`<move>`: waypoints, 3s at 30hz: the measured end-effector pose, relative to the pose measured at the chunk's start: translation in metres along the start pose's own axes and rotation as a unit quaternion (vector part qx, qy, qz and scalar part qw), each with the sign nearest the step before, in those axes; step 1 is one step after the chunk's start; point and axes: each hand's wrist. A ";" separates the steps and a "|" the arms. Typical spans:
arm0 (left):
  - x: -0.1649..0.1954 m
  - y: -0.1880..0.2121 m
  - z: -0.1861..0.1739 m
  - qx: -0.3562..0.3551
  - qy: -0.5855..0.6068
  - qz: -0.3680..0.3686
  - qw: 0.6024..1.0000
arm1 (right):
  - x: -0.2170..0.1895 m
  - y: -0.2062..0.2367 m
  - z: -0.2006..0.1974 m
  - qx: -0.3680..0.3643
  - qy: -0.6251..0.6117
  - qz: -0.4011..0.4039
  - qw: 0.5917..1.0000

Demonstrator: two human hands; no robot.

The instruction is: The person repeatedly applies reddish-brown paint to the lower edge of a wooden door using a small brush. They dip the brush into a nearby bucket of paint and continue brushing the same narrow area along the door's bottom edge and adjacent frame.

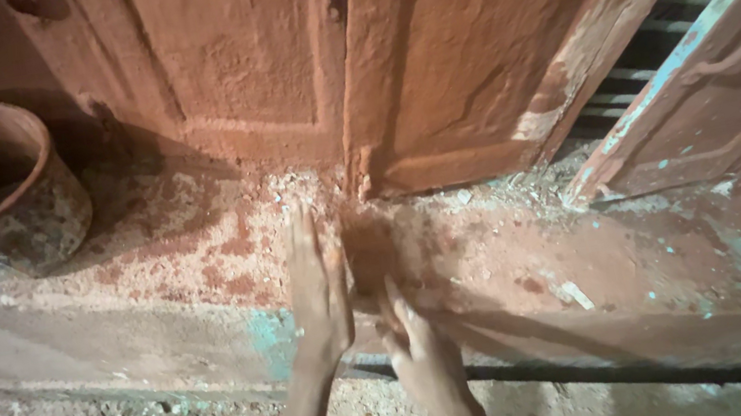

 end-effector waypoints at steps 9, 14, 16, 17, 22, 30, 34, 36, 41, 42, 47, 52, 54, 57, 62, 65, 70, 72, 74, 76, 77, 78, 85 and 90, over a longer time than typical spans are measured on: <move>0.015 0.025 0.036 0.009 0.117 0.018 0.993 | 0.031 -0.043 -0.063 0.000 -0.597 0.007 0.802; 0.022 0.014 0.041 0.018 0.142 0.007 0.990 | 0.037 -0.049 -0.083 0.161 -0.629 -0.045 0.759; 0.021 0.012 0.039 0.006 0.156 -0.027 0.987 | 0.031 -0.047 -0.072 0.215 -0.605 -0.032 0.766; 0.019 0.012 0.037 0.016 0.168 -0.026 0.985 | 0.026 -0.047 -0.063 0.202 -0.573 -0.022 0.794; 0.013 0.025 0.024 0.006 0.218 -0.066 0.974 | 0.015 -0.033 -0.025 -0.010 -0.429 0.043 0.902; 0.032 0.032 0.028 -0.019 0.190 -0.018 0.982 | 0.049 -0.058 -0.077 -0.024 -0.568 0.037 0.822; 0.032 0.031 0.026 -0.024 0.192 -0.034 0.981 | 0.064 -0.071 -0.111 0.244 -0.576 -0.028 0.780; 0.029 0.030 0.027 -0.028 0.197 -0.049 0.979 | 0.063 -0.070 -0.108 0.318 -0.568 -0.036 0.758; 0.024 0.030 0.028 -0.018 0.173 -0.034 0.984 | 0.040 -0.056 -0.072 0.086 -0.478 0.022 0.874; 0.023 0.030 0.029 -0.021 0.168 -0.039 0.985 | 0.036 -0.051 -0.065 0.010 -0.460 0.037 0.887; 0.019 0.030 0.029 -0.019 0.172 -0.040 0.984 | 0.028 -0.045 -0.064 -0.172 -0.415 0.069 0.891; 0.014 0.025 0.020 -0.014 0.184 -0.052 0.981 | 0.036 -0.055 -0.086 0.031 -0.555 -0.027 0.831; 0.013 0.021 0.017 -0.013 0.148 -0.061 0.987 | 0.040 -0.056 -0.087 0.138 -0.575 -0.038 0.806; 0.012 0.018 0.014 -0.012 0.139 -0.061 0.988 | 0.042 -0.061 -0.080 0.263 -0.568 -0.033 0.779; 0.010 0.017 0.009 -0.012 0.132 -0.066 0.989 | 0.044 -0.075 -0.081 0.303 -0.456 -0.126 0.827; 0.009 0.017 0.008 -0.016 0.131 -0.054 0.990 | 0.052 -0.071 -0.093 0.121 -0.438 -0.020 0.891; 0.012 0.009 0.011 -0.047 0.133 -0.048 0.989 | 0.077 -0.043 -0.105 -0.138 -0.450 0.053 0.881; 0.015 0.006 0.013 -0.050 0.126 -0.022 0.991 | 0.081 -0.045 -0.105 -0.162 -0.496 0.024 0.853; 0.017 0.008 0.014 -0.056 0.115 -0.011 0.992 | 0.081 -0.057 -0.101 -0.125 -0.565 -0.013 0.815; 0.016 0.006 0.015 -0.052 0.101 -0.007 0.994 | 0.076 -0.071 -0.095 0.038 -0.583 -0.036 0.811; 0.016 0.005 0.015 -0.046 0.106 -0.006 0.993 | 0.072 -0.076 -0.091 0.117 -0.586 -0.049 0.801; 0.014 0.003 0.015 -0.041 0.112 -0.006 0.993 | 0.066 -0.082 -0.085 0.174 -0.596 -0.036 0.783; 0.007 0.005 0.009 -0.053 0.121 -0.026 0.991 | 0.035 -0.069 -0.046 0.127 -0.537 -0.123 0.825; 0.007 0.004 0.013 -0.047 0.112 -0.001 0.993 | 0.048 -0.047 -0.056 -0.126 -0.442 0.007 0.888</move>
Point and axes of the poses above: each hand's wrist, its own y-axis away from the middle knuckle, its own z-axis out of the palm, x = y × z, and after that the axes turned 14 degrees about -y, right-handed
